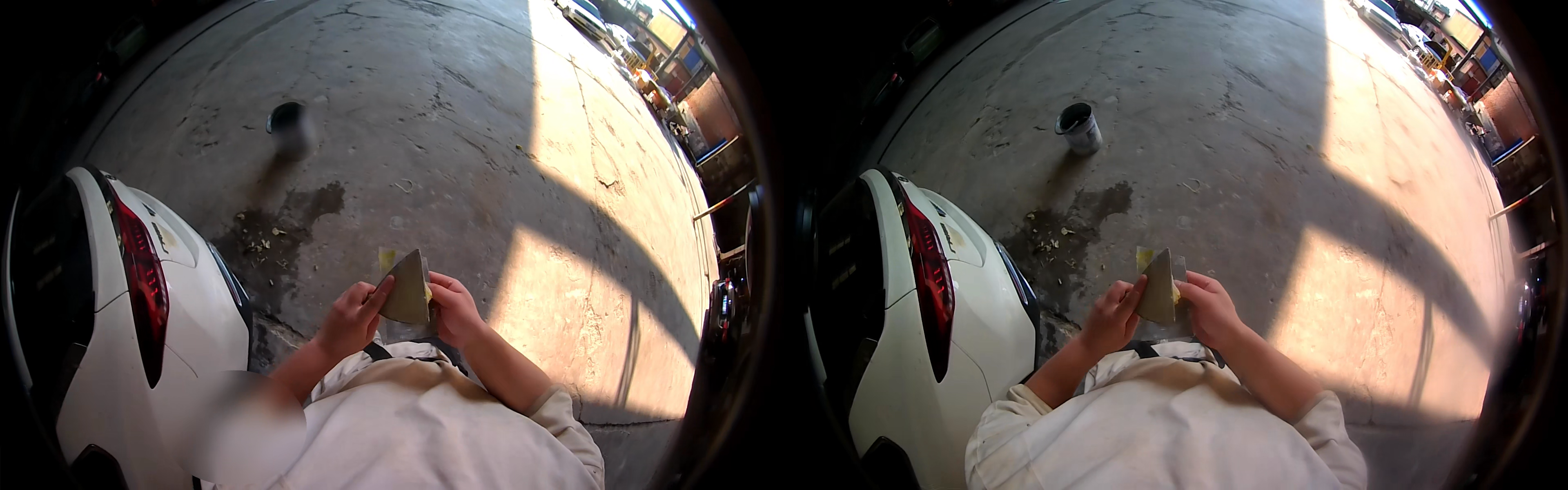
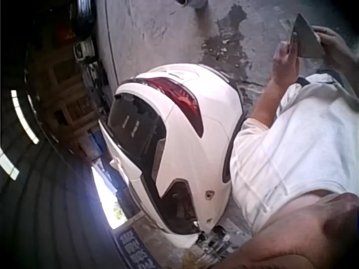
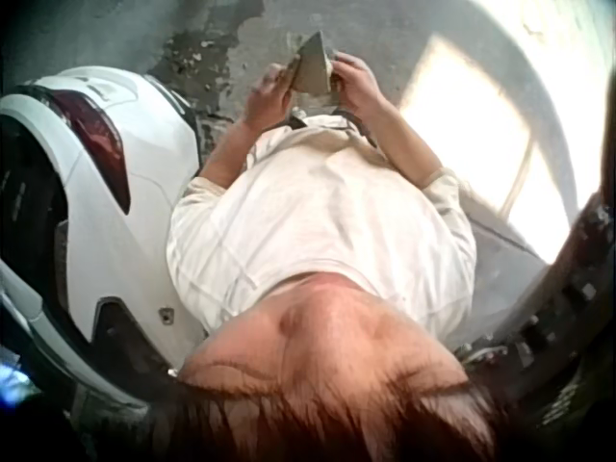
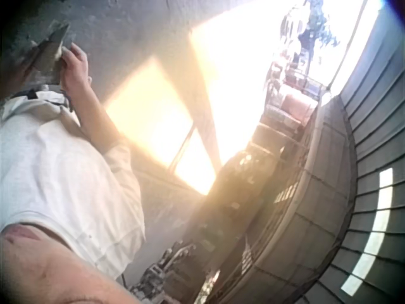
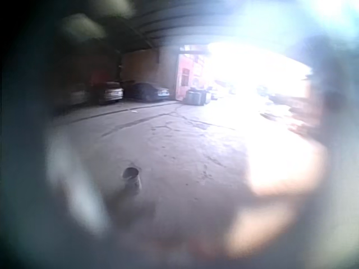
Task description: The person uses a putty knife to spread a white substance from a can onto a triangular piece of material. They then pick up a tube of adhesive and apply it to the same piece, spreading it with the knife. The person moves from an indoor workshop area to an outdoor area next to a white car while continuing to work on the object.
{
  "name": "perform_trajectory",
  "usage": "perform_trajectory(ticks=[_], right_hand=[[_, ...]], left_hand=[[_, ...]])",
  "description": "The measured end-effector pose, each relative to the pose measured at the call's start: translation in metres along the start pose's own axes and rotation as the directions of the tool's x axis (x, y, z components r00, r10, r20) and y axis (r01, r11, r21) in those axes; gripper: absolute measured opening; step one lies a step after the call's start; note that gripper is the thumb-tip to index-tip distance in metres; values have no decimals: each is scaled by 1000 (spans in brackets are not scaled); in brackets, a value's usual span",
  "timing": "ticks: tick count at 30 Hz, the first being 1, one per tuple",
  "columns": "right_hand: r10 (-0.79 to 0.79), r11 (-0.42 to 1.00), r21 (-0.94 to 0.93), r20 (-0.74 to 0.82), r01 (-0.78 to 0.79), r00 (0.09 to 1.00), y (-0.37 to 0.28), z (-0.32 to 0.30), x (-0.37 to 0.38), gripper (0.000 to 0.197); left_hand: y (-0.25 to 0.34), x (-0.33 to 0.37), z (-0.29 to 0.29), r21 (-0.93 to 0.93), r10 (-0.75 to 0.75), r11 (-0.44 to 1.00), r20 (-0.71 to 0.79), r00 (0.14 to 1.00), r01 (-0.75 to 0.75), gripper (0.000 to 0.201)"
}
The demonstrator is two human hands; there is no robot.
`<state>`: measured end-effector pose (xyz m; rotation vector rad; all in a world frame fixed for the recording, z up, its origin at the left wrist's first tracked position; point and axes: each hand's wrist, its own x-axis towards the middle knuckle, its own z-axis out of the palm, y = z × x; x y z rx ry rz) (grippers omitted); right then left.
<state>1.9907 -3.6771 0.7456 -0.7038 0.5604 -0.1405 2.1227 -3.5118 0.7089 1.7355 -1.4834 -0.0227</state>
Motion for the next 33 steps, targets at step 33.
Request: perform_trajectory(ticks=[33], right_hand=[[-526,-394,-843,534,367,661,-37,-15,-9,45]], left_hand=[[4,4,-12,-826,-501,-3,488,714,563,33]])
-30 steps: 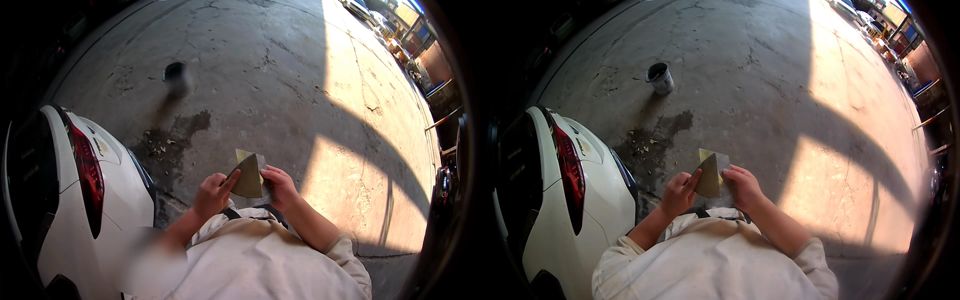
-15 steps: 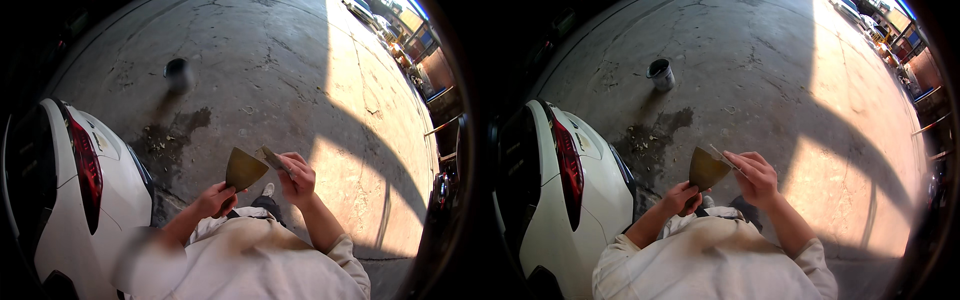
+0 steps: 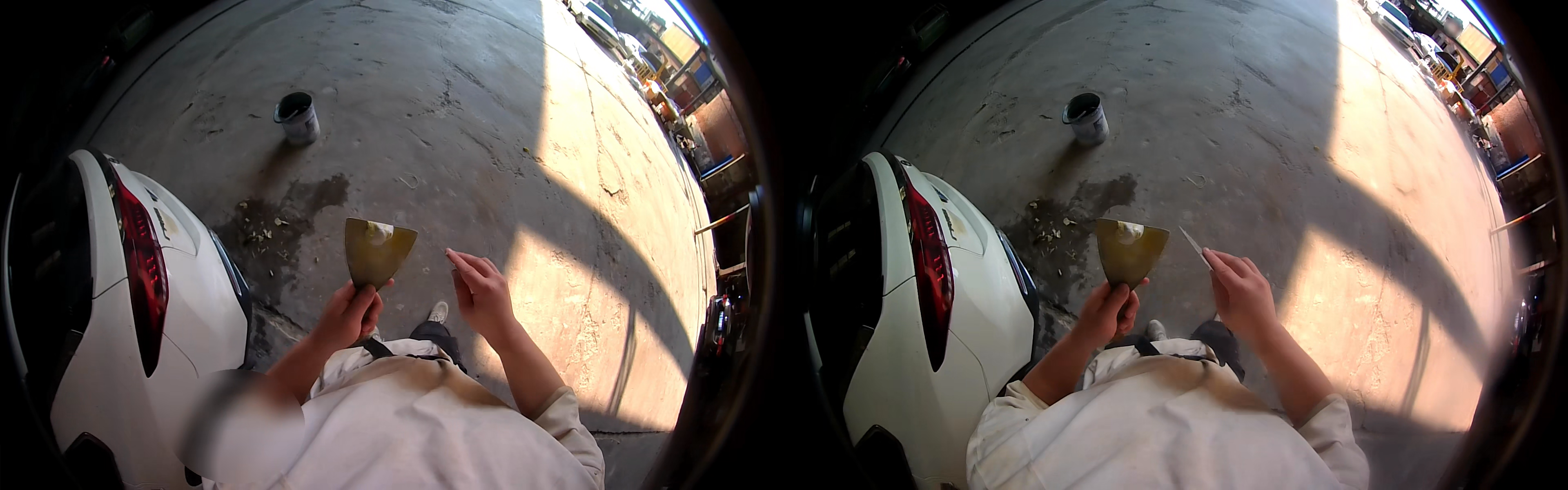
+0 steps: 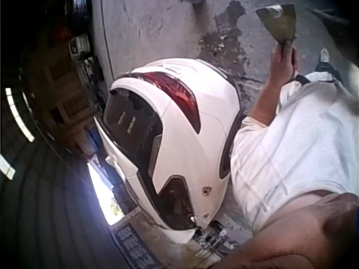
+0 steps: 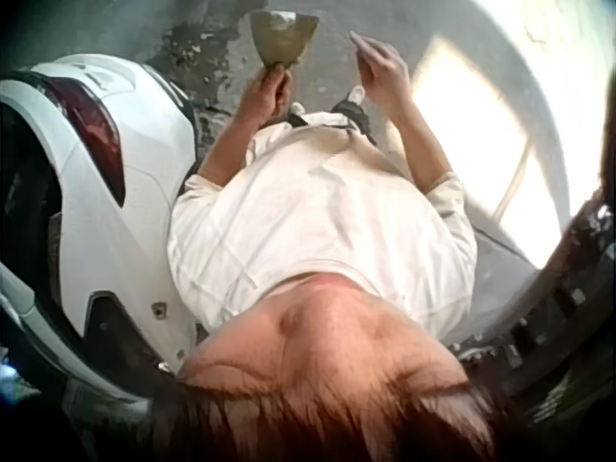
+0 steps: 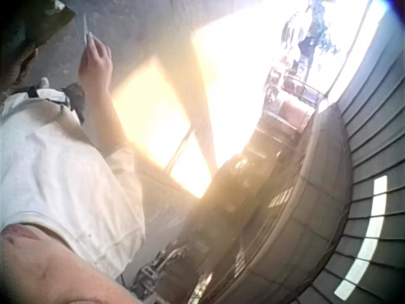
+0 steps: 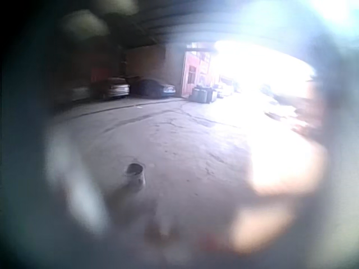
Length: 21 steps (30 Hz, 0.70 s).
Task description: The person uses a putty knife to spread a white substance from a can onto a triangular piece of material. They then pick up a tube of adhesive and apply it to the same piece, spreading it with the knife. The person moves from an indoor workshop area to an outdoor area next to a white car while continuing to work on the object.
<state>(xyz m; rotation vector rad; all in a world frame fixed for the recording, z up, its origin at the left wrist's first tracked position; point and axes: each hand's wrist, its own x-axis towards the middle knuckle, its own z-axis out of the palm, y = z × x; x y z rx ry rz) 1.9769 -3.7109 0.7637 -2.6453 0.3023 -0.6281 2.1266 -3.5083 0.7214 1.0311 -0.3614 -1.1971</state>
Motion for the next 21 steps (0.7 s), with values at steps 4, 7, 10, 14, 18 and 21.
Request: perform_trajectory(ticks=[4,7,10,14,18,21], right_hand=[[-187,974,-167,-199,154,962,-46,-1,20,49],[-239,933,-283,-24,223,971,-57,15,24,50],[-259,939,-239,-15,248,966,-51,13,18,52],[-204,957,-203,41,208,978,-45,16,21,54],[-176,976,-150,-112,159,978,-46,10,26,55],[-214,970,-108,48,219,976,-43,6,24,52]], left_hand=[[-16,7,4,336,177,935,-160,971,-115,26],[-17,8,12,412,214,901,-153,965,-134,24],[-21,12,13,439,220,888,-150,964,-134,22],[-23,12,12,489,221,863,-145,964,-125,24],[-18,7,15,517,214,847,-115,970,-125,25],[-30,11,6,419,175,903,-148,973,-98,24]])
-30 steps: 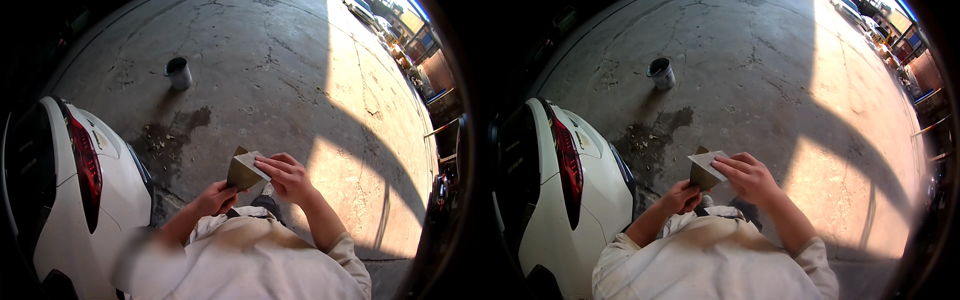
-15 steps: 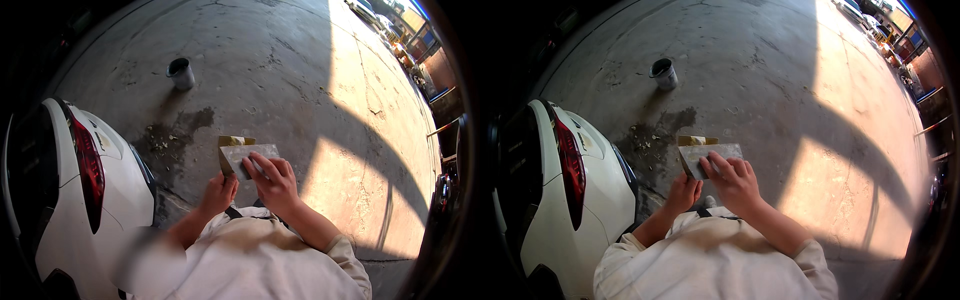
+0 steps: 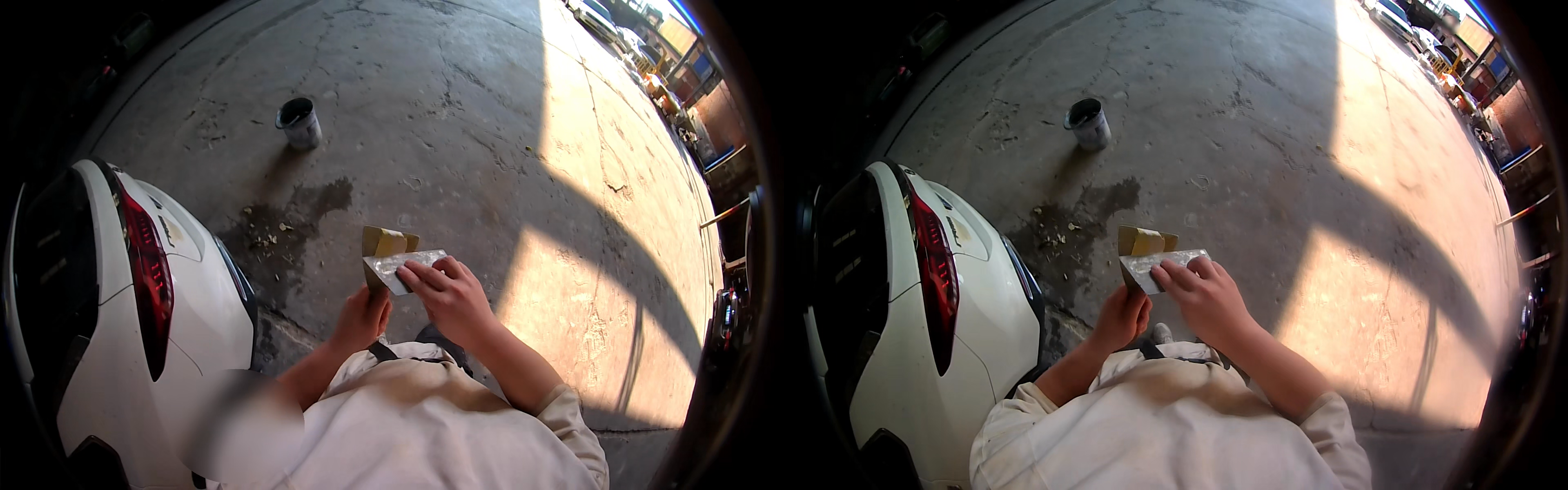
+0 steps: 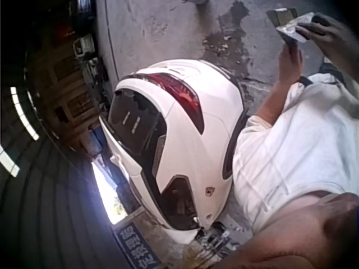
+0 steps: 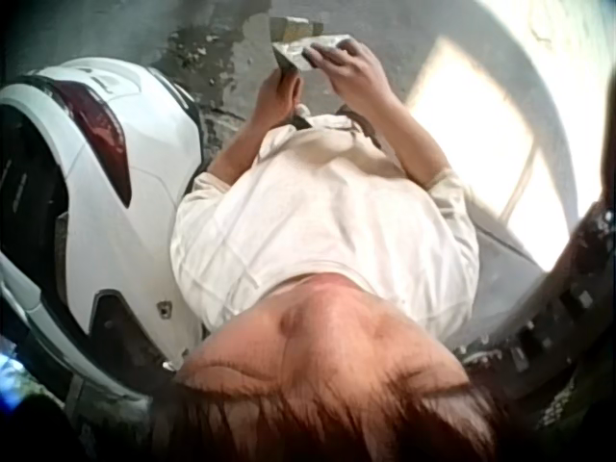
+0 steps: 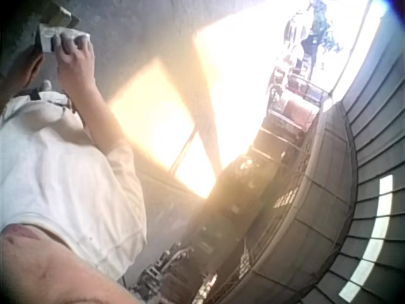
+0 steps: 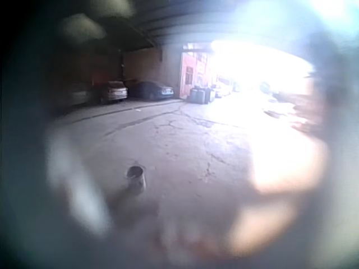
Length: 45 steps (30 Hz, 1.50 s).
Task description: The person uses a putty knife to spread a white substance from a can onto a triangular piece of material. They then pick up a tube of adhesive and apply it to the same piece, spreading it with the knife. The person moves from an indoor workshop area to an outdoor area next to a white car while continuing to work on the object.
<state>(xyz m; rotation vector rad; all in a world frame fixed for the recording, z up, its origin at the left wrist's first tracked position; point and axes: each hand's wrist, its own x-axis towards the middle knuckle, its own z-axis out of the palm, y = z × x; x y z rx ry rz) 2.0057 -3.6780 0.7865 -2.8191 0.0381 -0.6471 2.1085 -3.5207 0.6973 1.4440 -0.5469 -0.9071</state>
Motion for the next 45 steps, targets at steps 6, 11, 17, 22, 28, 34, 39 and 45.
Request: perform_trajectory(ticks=[6,11,17,22,28,34,39,45], right_hand=[[-12,953,294,-205,73,979,11,-23,9,50],[-13,898,435,-132,69,991,28,-23,9,50],[-23,909,410,218,-70,976,43,-30,-2,42],[481,165,769,484,-618,731,30,24,-42,20],[390,-656,698,639,-287,662,9,30,-33,26],[372,-731,660,598,-173,710,15,14,-43,28],[700,-289,957,205,9,684,19,5,-36,30],[51,905,415,-319,91,946,31,-14,-16,40]], left_hand=[[17,-6,-21,-233,-188,939,269,945,253,26],[40,-6,-39,-206,-216,920,442,871,333,28],[34,-7,-54,-177,-70,971,435,898,161,29],[27,3,-34,406,458,764,207,865,-502,42],[6,6,-25,753,612,332,286,737,-568,79],[-14,4,-34,777,579,353,256,774,-521,72],[-33,-4,-45,387,-14,922,39,999,-2,36],[28,-12,-27,-209,-233,912,443,866,353,25]])
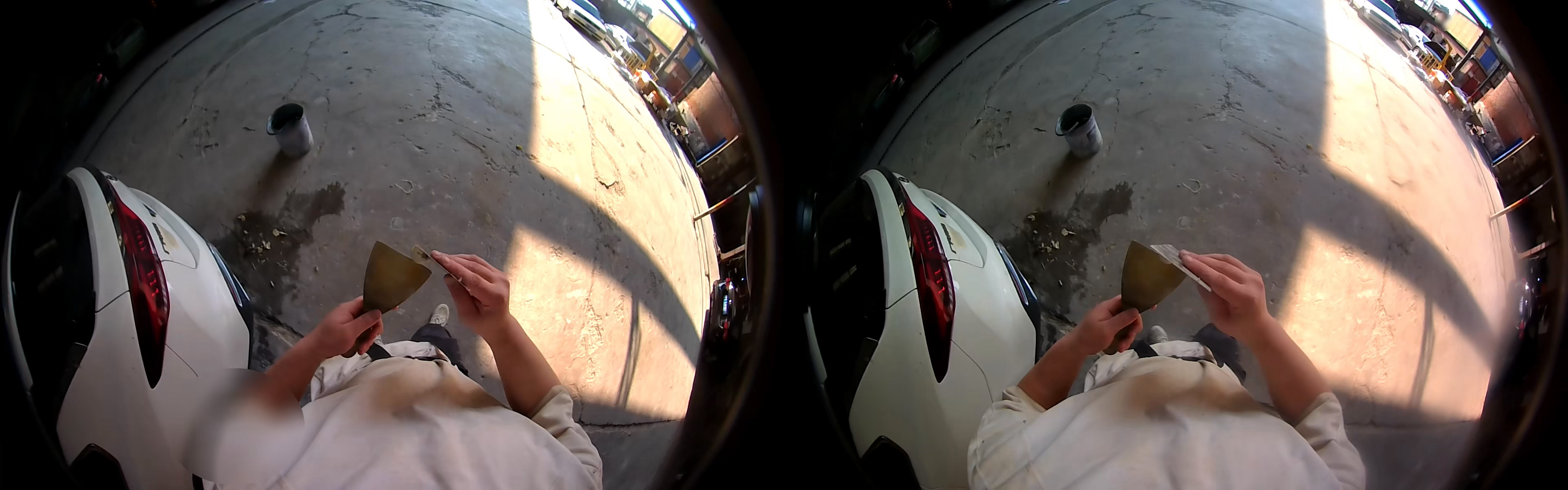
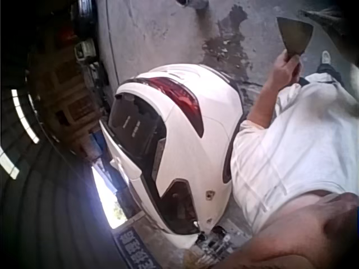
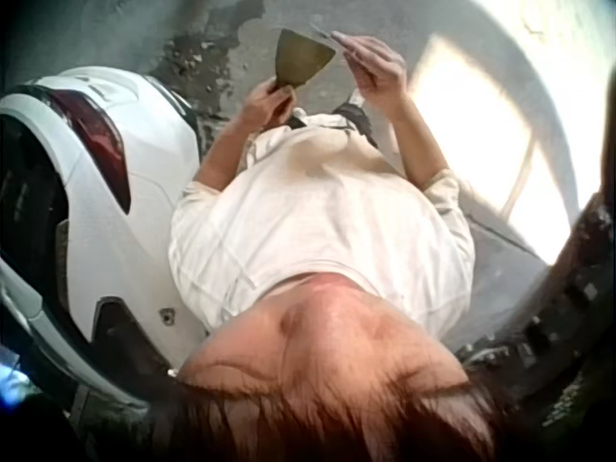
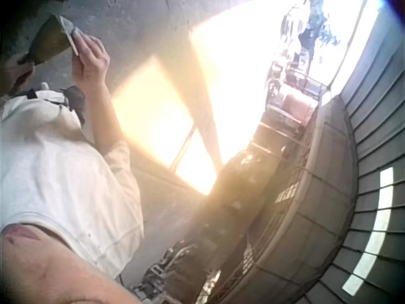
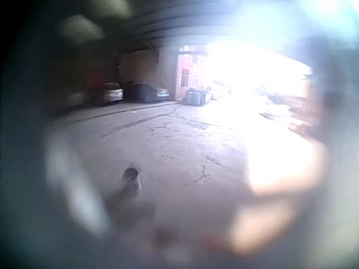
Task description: The person uses a putty knife to spread a white substance from a can onto a triangular piece of material. They then pick up a tube of adhesive and apply it to the same piece, spreading it with the knife. The person moves from an indoor workshop area to an outdoor area next to a white car while continuing to work on the object.
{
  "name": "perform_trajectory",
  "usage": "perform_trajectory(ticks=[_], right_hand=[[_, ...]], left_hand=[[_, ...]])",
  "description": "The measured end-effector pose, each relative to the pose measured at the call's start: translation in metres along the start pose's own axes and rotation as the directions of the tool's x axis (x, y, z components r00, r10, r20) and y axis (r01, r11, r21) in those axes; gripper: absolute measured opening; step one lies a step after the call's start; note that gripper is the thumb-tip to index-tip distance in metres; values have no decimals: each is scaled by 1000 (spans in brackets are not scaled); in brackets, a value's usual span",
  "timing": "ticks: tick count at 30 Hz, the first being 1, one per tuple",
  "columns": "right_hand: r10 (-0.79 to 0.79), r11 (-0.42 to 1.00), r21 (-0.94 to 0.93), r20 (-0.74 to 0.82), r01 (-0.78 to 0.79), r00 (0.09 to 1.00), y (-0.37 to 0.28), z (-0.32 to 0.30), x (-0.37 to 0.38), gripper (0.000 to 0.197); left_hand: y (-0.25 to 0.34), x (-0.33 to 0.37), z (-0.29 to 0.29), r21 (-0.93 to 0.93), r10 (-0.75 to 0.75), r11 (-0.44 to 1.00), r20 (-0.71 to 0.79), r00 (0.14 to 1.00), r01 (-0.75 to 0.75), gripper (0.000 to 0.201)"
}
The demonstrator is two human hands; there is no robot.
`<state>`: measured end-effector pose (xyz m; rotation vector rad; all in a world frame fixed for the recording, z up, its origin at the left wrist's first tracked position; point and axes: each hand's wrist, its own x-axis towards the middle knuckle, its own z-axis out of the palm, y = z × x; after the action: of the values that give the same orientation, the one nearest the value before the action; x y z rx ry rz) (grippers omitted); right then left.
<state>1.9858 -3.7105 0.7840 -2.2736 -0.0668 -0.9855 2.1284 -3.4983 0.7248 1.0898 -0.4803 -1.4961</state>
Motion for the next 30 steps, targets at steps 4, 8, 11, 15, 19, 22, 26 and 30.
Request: perform_trajectory(ticks=[4,8,11,15,19,22,26,30], right_hand=[[-33,992,-111,233,60,972,-8,2,10,45],[186,979,-149,414,-135,891,0,-8,5,44],[377,926,-271,594,-264,711,8,-14,-6,44],[440,886,-275,249,-372,863,13,4,-30,44],[29,895,-445,25,-15,999,-23,24,5,50],[19,835,-539,224,107,975,-34,39,14,54],[20,878,-472,189,73,982,-28,42,6,55],[97,897,-438,300,47,949,-21,42,6,55]], left_hand=[[2,3,-2,37,-16,999,56,998,14,26],[3,-3,-7,83,4,996,35,999,-7,26],[4,-9,-14,-124,118,985,-22,993,-120,26],[13,1,-8,29,279,960,-169,945,-278,28],[-7,12,3,165,307,950,-312,899,-267,25],[-19,19,3,331,410,887,-240,880,-323,15],[-17,21,9,407,386,876,-272,881,-259,12],[-22,21,9,319,329,919,-296,897,-232,13]])
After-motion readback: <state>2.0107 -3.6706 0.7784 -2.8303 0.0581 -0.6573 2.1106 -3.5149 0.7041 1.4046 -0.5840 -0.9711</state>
